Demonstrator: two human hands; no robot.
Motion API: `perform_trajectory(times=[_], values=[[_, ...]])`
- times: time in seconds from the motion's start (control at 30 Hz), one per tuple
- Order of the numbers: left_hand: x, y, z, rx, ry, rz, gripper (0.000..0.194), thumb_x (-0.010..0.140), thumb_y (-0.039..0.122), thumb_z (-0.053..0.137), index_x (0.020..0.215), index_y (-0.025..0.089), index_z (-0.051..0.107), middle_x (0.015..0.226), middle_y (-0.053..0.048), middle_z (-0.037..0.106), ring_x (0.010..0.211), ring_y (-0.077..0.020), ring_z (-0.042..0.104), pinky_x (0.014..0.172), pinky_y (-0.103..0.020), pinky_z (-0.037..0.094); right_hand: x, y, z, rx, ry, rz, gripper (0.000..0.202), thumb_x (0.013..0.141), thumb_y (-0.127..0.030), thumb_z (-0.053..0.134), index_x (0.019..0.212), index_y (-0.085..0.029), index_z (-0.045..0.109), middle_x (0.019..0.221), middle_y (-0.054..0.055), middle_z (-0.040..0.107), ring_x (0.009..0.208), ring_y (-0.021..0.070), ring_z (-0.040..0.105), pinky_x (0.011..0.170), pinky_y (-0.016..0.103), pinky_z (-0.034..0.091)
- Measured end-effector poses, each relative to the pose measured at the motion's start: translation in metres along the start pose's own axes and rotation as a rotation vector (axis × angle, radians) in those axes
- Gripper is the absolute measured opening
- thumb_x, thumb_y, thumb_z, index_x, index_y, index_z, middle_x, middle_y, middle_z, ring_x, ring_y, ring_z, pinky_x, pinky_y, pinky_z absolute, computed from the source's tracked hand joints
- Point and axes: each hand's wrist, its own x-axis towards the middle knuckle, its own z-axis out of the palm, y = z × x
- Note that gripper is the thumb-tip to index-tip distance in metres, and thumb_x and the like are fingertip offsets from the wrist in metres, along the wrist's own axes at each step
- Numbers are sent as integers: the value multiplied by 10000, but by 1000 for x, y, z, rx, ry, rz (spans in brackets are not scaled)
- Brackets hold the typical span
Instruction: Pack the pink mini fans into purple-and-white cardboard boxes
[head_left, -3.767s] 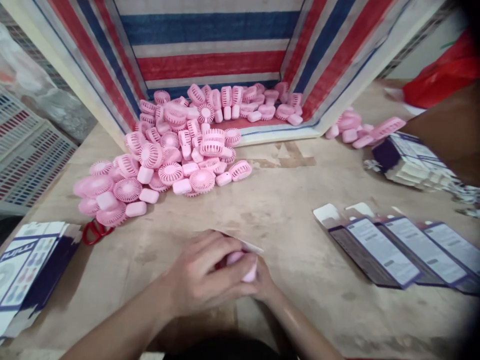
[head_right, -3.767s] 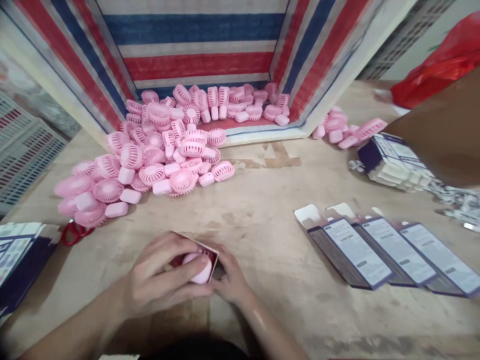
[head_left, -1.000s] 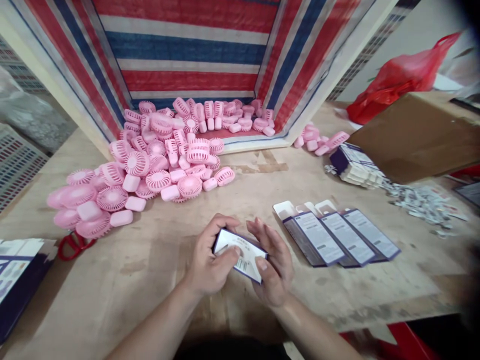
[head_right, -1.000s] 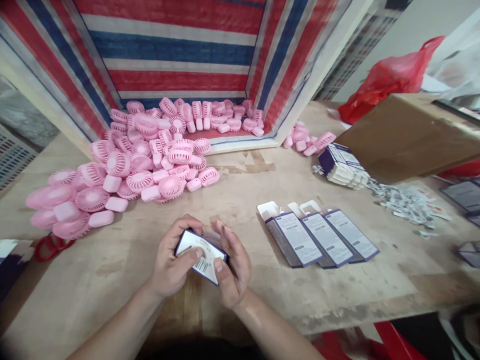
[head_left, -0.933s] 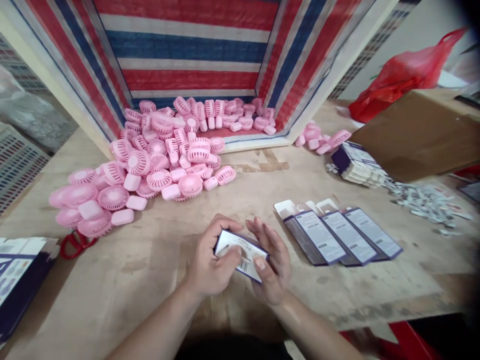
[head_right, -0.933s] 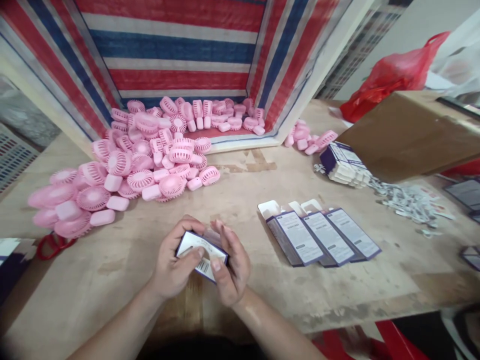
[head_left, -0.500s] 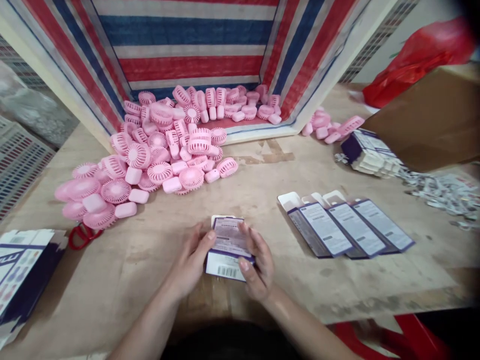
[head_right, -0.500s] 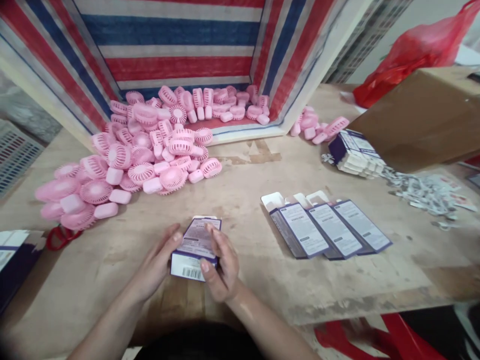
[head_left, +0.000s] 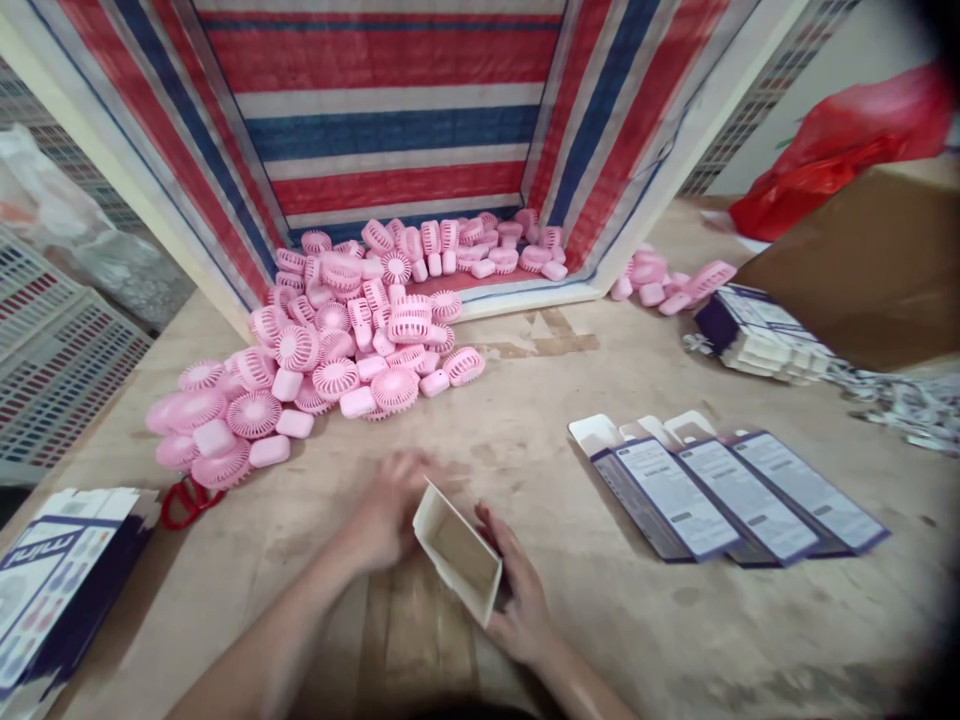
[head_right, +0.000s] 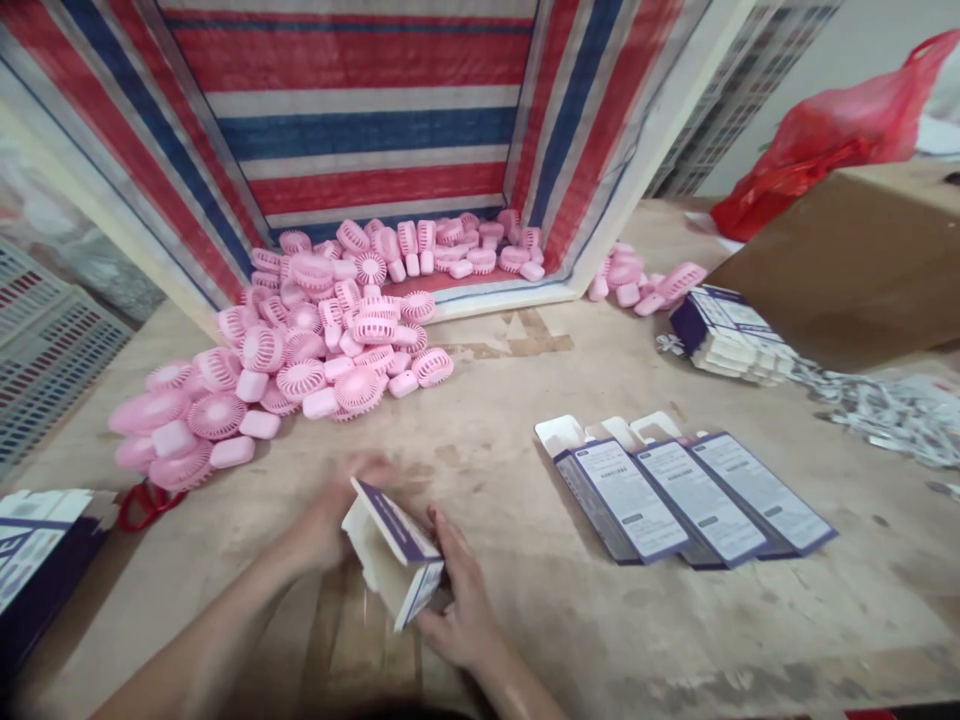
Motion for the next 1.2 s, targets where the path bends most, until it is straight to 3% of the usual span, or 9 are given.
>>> perform_trajectory(times=[0.13,0.23,0.37,0.6,0.73,0.83,0.9,1.07,1.2], values=[[55,-7,-30,-63,493,54,376,692,481,756,825,172,587,774,-39,647,686,-177,628,594,-286,500,6,1,2,35,-2,47,721,776,-315,677,1445,-220,426,1418,172,579,1280,361,591,1014,509,541],[76,-9,-35,-159,593,88,480,622,554,794,761,165,548,649,5,586,513,-112,537,468,-214,387,7,3,4,69,-13,95,661,751,-296,700,1379,-239,504,1333,139,646,1200,346,646,1000,493,552],[50,17,-37,-273,573,234,556,458,511,917,832,199,649,778,14,658,635,-105,592,585,-212,499,9,3,4,132,-21,109,659,729,-318,726,1356,-253,536,1300,116,667,1157,333,663,998,476,553],[-22,124,-46,330,-397,726,440,799,240,782,1229,300,712,1012,-90,740,857,-249,710,688,-341,628,23,-5,-1,245,-75,117,656,727,-418,779,1331,-254,581,1307,116,670,1197,335,641,1005,507,533],[-22,146,-12,699,-663,717,451,891,138,664,1310,305,645,1075,-69,713,924,-190,703,774,-257,600,27,-10,-4,296,-99,167,635,762,-412,763,1338,-225,571,1318,127,660,1190,322,645,999,483,541],[-21,132,-1,836,-730,667,393,930,187,625,1297,326,645,1163,-68,664,1041,-198,661,878,-286,572,26,-10,-4,279,-121,172,638,767,-410,761,1341,-221,555,1310,126,662,1181,315,650,998,484,539],[-24,113,-6,857,-575,623,396,926,231,638,1297,372,637,1259,-63,603,1111,-215,623,946,-338,549,25,-9,-2,251,-126,165,647,755,-395,773,1337,-221,550,1306,131,661,1181,313,648,1002,486,534],[-30,49,-10,599,-387,207,971,624,427,901,1471,317,438,1395,-121,558,1172,-341,599,1024,-526,493,30,-17,-13,194,-181,163,601,745,-349,784,1298,-223,587,1277,119,681,1159,297,664,997,456,539],[6,4,40,360,-278,-31,562,733,375,820,1216,200,592,1139,-106,699,1089,-330,645,987,-517,507,50,-27,-75,-173,-396,243,481,811,-287,733,1269,-204,612,1167,111,741,984,272,739,835,382,618]])
